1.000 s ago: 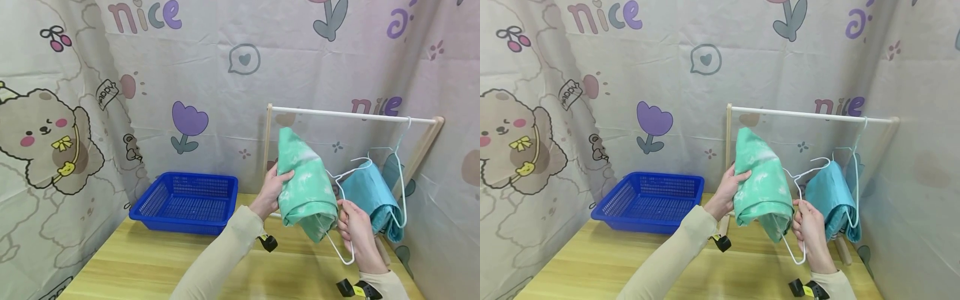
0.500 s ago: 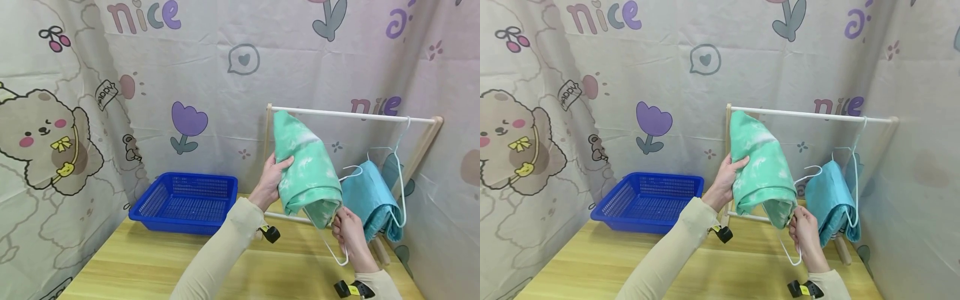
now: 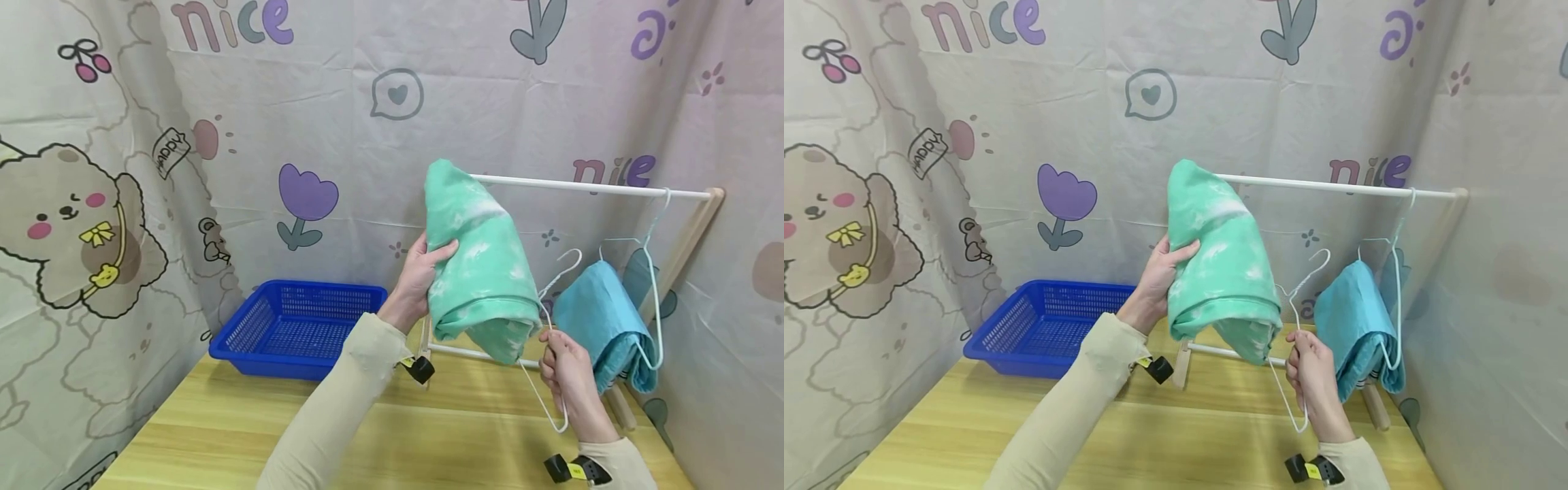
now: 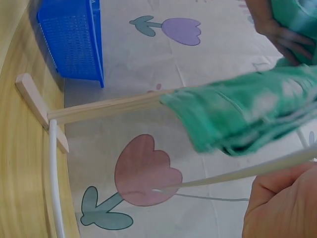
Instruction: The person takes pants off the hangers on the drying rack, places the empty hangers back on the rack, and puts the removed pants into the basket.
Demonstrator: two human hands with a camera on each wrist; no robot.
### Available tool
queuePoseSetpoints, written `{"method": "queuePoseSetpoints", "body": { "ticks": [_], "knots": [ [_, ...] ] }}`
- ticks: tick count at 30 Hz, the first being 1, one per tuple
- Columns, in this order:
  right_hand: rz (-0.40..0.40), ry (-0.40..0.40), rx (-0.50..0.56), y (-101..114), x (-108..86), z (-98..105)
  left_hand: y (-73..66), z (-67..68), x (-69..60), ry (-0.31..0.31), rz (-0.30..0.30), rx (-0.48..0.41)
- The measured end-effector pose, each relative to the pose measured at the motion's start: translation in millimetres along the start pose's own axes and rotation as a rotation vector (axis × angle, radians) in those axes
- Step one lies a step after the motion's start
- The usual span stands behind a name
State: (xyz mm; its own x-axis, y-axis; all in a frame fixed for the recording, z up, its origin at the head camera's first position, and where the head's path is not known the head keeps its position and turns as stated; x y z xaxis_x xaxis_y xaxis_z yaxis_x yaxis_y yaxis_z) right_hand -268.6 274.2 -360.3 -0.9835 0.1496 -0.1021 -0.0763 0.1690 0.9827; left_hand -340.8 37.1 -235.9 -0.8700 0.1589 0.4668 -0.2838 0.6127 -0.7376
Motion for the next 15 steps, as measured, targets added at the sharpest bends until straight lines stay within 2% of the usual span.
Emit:
{"method": "queuePoseSetpoints", "body": {
  "ticks": [7, 15],
  "knots": [
    [-0.009, 0.008, 0.013, -1, 0.3, -1, -16.4, 25.7, -9.3, 0.054, 0.010, 0.053],
    [0.013, 0.035, 0.011, -3, -1.5, 3, -46.9, 54.3, -18.4, 0.108, 0.051, 0.131]
  ]
}}
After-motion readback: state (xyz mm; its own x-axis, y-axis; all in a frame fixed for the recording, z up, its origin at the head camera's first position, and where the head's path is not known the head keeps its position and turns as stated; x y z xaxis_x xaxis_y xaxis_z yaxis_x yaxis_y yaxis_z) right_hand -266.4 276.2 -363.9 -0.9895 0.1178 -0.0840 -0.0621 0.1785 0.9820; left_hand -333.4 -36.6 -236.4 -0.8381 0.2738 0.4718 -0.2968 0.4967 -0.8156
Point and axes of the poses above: each hand's wrist, its own x-axis towards the middle knuckle, its own z-axis out of the back of the hand, y = z × x, the point moved 4 cm from there along x, towards the middle knuckle, and after that the axes turned 9 degrees about -z, right-handed, at the moved point
